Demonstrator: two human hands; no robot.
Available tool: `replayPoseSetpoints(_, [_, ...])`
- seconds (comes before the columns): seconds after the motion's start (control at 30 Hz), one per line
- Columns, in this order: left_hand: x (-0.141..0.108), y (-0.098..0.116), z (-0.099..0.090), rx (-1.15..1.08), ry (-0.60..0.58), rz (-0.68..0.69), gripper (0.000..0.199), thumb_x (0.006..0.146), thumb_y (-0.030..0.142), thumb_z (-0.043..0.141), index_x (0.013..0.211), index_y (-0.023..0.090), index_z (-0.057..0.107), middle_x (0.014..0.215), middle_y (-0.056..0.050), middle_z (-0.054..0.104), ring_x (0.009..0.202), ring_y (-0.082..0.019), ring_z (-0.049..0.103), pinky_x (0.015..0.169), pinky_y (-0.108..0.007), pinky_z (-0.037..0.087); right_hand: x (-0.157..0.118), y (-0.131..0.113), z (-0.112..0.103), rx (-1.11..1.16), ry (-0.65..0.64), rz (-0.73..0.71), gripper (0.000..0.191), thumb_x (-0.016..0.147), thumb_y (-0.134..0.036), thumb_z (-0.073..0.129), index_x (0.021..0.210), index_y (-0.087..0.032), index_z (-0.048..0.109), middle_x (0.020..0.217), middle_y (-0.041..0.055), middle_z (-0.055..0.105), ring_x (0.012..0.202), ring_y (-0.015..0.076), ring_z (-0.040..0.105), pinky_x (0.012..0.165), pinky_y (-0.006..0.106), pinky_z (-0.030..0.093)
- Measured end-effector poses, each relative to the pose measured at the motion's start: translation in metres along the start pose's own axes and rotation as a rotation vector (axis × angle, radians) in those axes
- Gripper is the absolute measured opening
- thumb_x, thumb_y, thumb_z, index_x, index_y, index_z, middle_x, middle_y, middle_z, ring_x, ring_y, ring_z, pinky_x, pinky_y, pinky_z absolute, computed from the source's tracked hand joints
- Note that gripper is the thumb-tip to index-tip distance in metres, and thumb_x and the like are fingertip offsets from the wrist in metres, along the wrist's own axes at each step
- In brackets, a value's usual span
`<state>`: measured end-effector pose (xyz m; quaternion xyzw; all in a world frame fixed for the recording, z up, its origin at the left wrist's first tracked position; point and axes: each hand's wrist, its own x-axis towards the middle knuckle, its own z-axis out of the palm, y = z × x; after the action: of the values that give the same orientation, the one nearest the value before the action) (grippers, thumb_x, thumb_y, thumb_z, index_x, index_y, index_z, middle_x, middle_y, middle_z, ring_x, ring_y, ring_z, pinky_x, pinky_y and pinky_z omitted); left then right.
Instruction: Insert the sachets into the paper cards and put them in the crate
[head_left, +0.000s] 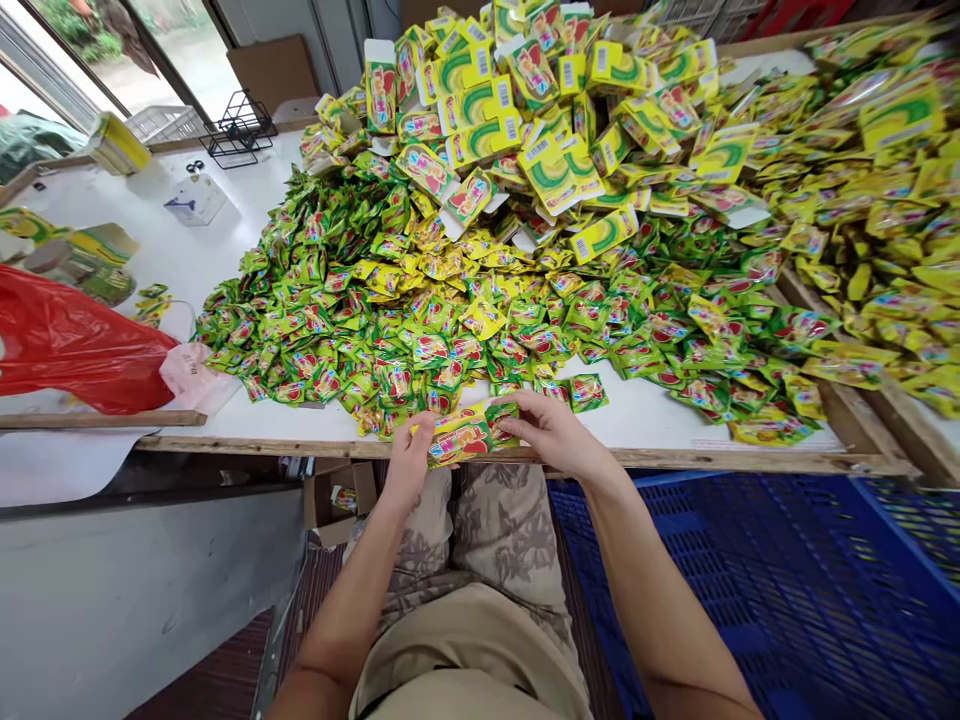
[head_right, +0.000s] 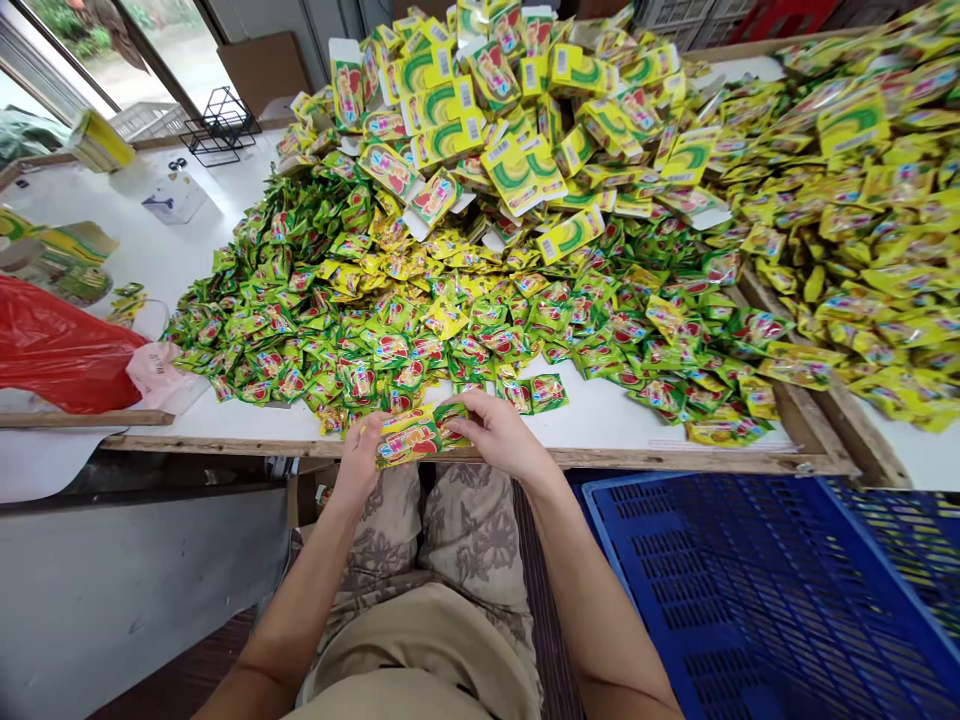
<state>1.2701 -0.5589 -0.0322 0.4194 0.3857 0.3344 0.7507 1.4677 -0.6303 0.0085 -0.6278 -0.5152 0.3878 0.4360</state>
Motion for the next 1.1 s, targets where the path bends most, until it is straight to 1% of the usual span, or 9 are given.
replayPoseSetpoints(0.17, [0.000,0.000,0.001,-0.008,-0.014,-0.004,0.052,0.072,0.068,0.064,0.086,0.018,0.064,0.064,-0.001,0.066,0.051,-0.019,0.064,0.044,-0.033,0.057,0.002,0.008,0.012,0.117,0.140,0.098,0.031,0.068,-0.043,0.076,0.087,-0.020,0.065,0.060,-0.0026,0.056,0.054,0.0151,0.051,0.051,0.028,0.042])
replayPoseSetpoints(0.27, [0.000,-0.004,0.002,-0.020,-0.028,-0.001,0.051,0.074,0.066,0.063,0.086,0.017,0.064,0.064,-0.001,0.066,0.052,-0.019,0.065,0.044,-0.032,0.057,0.002,0.010,0.017,0.135,0.171,0.114,0.033,0.064,-0.043,0.078,0.084,-0.019,0.065,0.065,-0.0011,0.059,0.057,0.0150,0.053,0.054,0.028,0.044])
replayPoseSetpoints(0.4, [0.002,-0.005,0.003,-0.049,0.023,-0.007,0.052,0.075,0.066,0.063,0.086,0.015,0.064,0.067,-0.003,0.068,0.052,-0.019,0.065,0.044,-0.031,0.056,0.000,0.009,0.015,0.133,0.115,0.113,0.026,0.069,-0.041,0.073,0.084,-0.020,0.067,0.069,0.0009,0.064,0.064,0.0181,0.060,0.061,0.032,0.049])
replayPoseSetpoints(0.47, [0.002,-0.001,0.003,-0.037,0.042,-0.004,0.050,0.074,0.063,0.066,0.091,0.016,0.064,0.078,-0.005,0.071,0.062,-0.020,0.068,0.050,-0.031,0.058,0.000,0.011,0.013,0.154,0.115,0.094,0.024,0.071,-0.039,0.072,0.085,-0.020,0.067,0.071,0.0008,0.065,0.066,0.0184,0.061,0.064,0.033,0.051])
replayPoseSetpoints(0.6, [-0.002,0.011,0.007,0.165,0.023,0.091,0.050,0.062,0.038,0.084,0.104,0.018,0.065,0.103,-0.007,0.072,0.090,-0.022,0.070,0.078,-0.033,0.060,0.003,0.014,0.014,0.155,0.267,0.071,0.022,0.069,-0.033,0.072,0.087,-0.021,0.066,0.071,0.0006,0.065,0.067,0.0187,0.063,0.067,0.033,0.052])
replayPoseSetpoints(0.7, [-0.006,0.012,0.010,0.316,0.117,0.107,0.049,0.059,0.032,0.085,0.101,0.015,0.067,0.097,-0.009,0.074,0.089,-0.023,0.071,0.086,-0.037,0.058,0.002,0.008,0.023,0.206,0.273,0.079,0.016,0.070,-0.023,0.069,0.085,-0.021,0.063,0.071,-0.0007,0.066,0.067,0.0168,0.063,0.067,0.030,0.052])
replayPoseSetpoints(0.8, [0.001,0.004,0.010,0.319,0.153,0.158,0.044,0.060,0.032,0.085,0.096,0.013,0.069,0.096,-0.010,0.075,0.087,-0.022,0.071,0.088,-0.039,0.057,0.006,0.003,0.030,0.199,0.294,0.057,0.014,0.068,-0.009,0.067,0.075,-0.019,0.060,0.068,-0.0035,0.063,0.066,0.0129,0.063,0.064,0.023,0.049])
replayPoseSetpoints(0.93, [0.017,-0.005,0.020,0.256,0.114,0.216,0.041,0.057,0.031,0.086,0.091,0.012,0.070,0.093,-0.008,0.074,0.089,-0.022,0.070,0.095,-0.043,0.055,0.007,0.005,0.024,0.188,0.344,0.059,0.018,0.068,-0.001,0.064,0.072,-0.018,0.062,0.066,-0.0052,0.063,0.066,0.0110,0.064,0.067,0.020,0.050])
replayPoseSetpoints(1.1, [0.016,-0.006,0.041,0.225,0.071,0.146,0.047,0.051,0.031,0.088,0.090,0.012,0.070,0.094,-0.008,0.074,0.093,-0.025,0.070,0.103,-0.052,0.048,-0.015,0.009,0.009,0.235,0.340,0.060,0.013,0.073,-0.004,0.065,0.078,-0.016,0.065,0.074,-0.0018,0.068,0.074,0.0129,0.068,0.072,0.022,0.051])
